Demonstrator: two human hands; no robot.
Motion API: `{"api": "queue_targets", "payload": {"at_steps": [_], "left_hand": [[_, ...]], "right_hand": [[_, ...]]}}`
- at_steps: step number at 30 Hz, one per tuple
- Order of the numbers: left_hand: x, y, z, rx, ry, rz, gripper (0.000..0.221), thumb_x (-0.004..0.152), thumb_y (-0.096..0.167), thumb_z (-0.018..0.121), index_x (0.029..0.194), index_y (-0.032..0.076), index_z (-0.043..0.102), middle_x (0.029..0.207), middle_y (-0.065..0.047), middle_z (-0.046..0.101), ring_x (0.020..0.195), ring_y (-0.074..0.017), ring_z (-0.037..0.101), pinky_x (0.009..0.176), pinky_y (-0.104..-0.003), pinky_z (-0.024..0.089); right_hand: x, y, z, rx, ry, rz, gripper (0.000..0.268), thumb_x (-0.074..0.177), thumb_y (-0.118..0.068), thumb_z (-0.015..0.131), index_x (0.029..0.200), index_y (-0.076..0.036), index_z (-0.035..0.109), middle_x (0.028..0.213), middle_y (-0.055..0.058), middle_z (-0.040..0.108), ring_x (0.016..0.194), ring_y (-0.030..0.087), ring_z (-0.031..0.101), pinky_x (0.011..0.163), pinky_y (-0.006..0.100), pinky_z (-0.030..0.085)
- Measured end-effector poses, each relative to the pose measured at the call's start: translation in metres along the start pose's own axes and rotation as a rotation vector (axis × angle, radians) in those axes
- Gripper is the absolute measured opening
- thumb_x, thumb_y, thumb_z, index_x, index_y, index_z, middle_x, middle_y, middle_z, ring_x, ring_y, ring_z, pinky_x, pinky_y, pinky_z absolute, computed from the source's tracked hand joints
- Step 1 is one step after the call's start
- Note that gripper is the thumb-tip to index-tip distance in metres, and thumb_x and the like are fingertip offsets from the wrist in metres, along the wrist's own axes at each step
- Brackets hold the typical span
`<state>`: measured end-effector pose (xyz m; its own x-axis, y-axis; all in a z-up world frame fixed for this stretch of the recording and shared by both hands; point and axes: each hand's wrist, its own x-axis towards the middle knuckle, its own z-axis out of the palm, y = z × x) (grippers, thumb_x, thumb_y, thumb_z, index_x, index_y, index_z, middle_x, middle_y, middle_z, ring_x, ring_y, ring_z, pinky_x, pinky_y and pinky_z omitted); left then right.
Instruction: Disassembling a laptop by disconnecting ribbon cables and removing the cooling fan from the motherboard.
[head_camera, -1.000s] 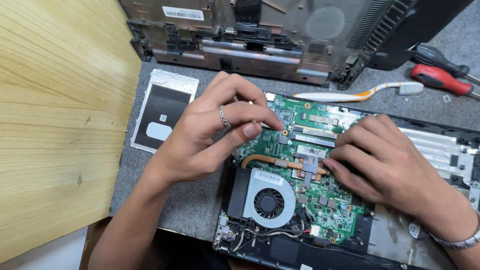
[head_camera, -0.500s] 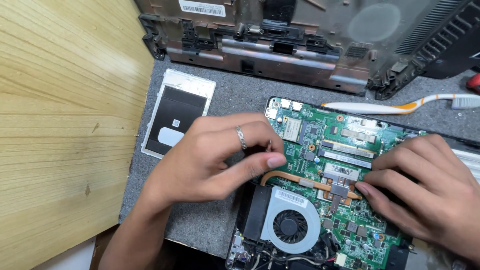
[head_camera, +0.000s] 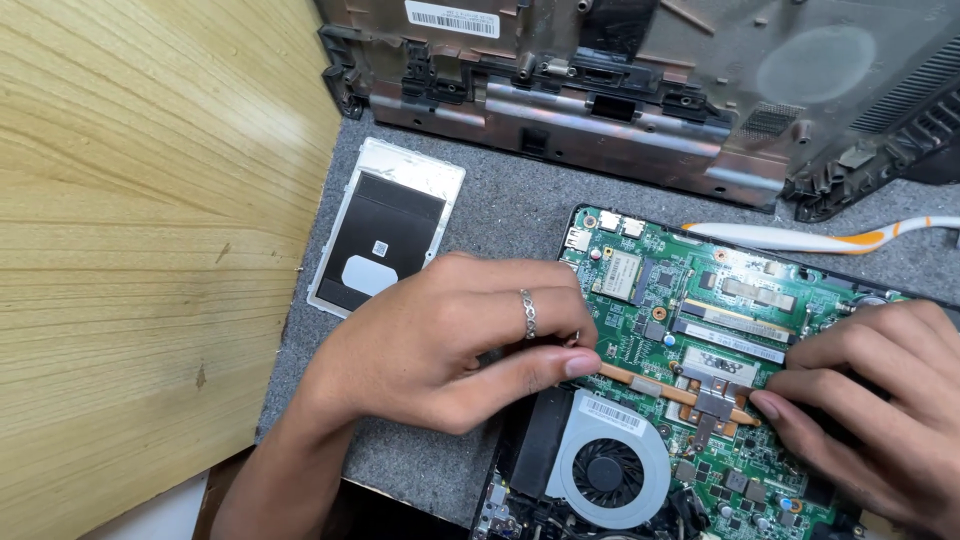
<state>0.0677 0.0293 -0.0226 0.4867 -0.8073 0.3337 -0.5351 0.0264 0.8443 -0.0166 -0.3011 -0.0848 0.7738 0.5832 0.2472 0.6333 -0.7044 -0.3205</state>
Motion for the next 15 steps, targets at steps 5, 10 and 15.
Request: {"api": "queue_targets", "payload": {"at_steps": [5,10,15], "left_hand": [[-0.0019,-0.0004,-0.0026,-0.008,-0.014,0.009,0.02,0.106,0.012,0.048,0.097,-0.003,0.058,0.087,-0.012,0.058,0.073,-0.0264,0.056,0.067,-0.034,0.047],[-0.0021,-0.0014,-0.0021,-0.003,-0.042,0.023,0.019,0.107,0.012,0.048,0.099,-0.002,0.058,0.087,-0.011,0.058,0.073,-0.0266,0.055,0.065,-0.034,0.046],[-0.0021,-0.0032,-0.0027,-0.02,-0.074,0.092,0.014,0.104,0.008,0.056,0.098,-0.004,0.059,0.086,-0.013,0.058,0.071,-0.0266,0.057,0.065,-0.035,0.048]], "right_hand": [[0.001,-0.0014,0.0001,0.011,0.018,0.001,0.014,0.087,-0.028,0.07,0.085,-0.014,0.07,0.083,-0.001,0.065,0.073,0.024,0.058,0.073,0.044,0.042],[0.0033,-0.0044,-0.0024,0.016,0.022,0.01,0.014,0.088,-0.028,0.069,0.084,-0.014,0.069,0.083,-0.001,0.064,0.073,0.023,0.058,0.072,0.043,0.041],[0.0044,-0.004,-0.0062,-0.005,-0.034,0.002,0.014,0.088,-0.029,0.07,0.087,-0.015,0.069,0.085,-0.001,0.064,0.074,0.023,0.059,0.069,0.043,0.04]]}}
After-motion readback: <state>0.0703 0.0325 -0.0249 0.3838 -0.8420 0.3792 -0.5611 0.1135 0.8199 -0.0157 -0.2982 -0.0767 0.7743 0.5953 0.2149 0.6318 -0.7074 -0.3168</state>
